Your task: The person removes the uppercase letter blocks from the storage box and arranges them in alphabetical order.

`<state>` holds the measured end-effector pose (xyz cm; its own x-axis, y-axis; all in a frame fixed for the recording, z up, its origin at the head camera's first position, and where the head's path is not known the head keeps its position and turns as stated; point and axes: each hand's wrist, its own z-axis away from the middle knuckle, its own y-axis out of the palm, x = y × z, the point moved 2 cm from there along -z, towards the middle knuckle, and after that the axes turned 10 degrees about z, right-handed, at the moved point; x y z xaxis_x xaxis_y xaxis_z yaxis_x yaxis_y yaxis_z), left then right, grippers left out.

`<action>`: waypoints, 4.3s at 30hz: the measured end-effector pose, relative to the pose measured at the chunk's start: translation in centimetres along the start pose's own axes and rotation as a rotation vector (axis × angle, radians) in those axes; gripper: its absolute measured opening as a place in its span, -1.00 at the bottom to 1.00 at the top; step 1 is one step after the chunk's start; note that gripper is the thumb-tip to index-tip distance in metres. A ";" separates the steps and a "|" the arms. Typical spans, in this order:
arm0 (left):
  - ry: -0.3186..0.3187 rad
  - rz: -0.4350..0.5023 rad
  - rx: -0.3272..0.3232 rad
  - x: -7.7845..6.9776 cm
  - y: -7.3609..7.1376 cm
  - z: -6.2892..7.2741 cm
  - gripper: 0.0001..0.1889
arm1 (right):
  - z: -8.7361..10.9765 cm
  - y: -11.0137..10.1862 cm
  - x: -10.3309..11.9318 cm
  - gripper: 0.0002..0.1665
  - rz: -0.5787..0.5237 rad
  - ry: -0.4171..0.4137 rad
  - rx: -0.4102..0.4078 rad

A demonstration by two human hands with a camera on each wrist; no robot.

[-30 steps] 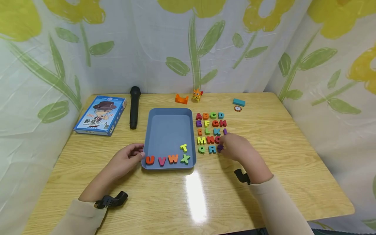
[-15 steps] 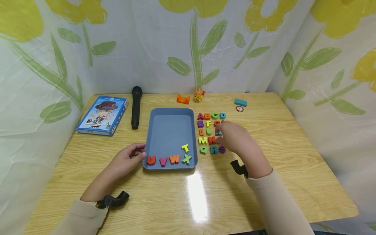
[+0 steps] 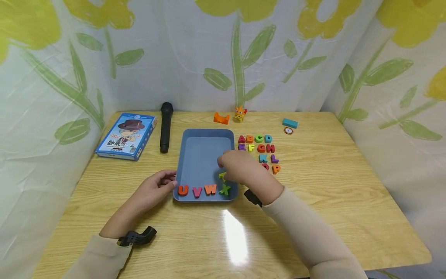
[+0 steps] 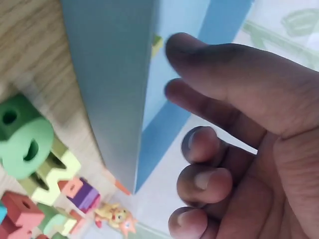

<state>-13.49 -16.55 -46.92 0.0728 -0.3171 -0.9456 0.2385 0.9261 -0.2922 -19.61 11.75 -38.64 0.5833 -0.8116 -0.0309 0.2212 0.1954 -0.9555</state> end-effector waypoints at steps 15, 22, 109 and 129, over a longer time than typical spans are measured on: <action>-0.005 -0.003 0.013 -0.5 0.7 -0.3 -0.47 | -0.2 1.6 -0.4 -0.76 0.040 -0.007 0.038; -0.007 -0.007 0.018 -0.5 0.6 -0.2 -0.47 | 0.4 0.6 -1.2 -0.67 -0.024 -0.012 -0.005; 0.011 0.001 0.022 -0.6 0.0 0.1 -0.50 | -3.6 1.6 10.2 -0.84 0.066 -0.159 -0.147; -0.021 -0.021 0.005 -0.1 -0.3 0.4 -0.48 | 5.4 1.4 -2.1 -0.69 -0.226 0.094 -0.261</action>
<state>-13.17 -16.85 -46.66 0.0876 -0.3408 -0.9361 0.2452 0.9181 -0.3113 -16.28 16.67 -38.33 0.4650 -0.8679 0.1746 0.1221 -0.1325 -0.9836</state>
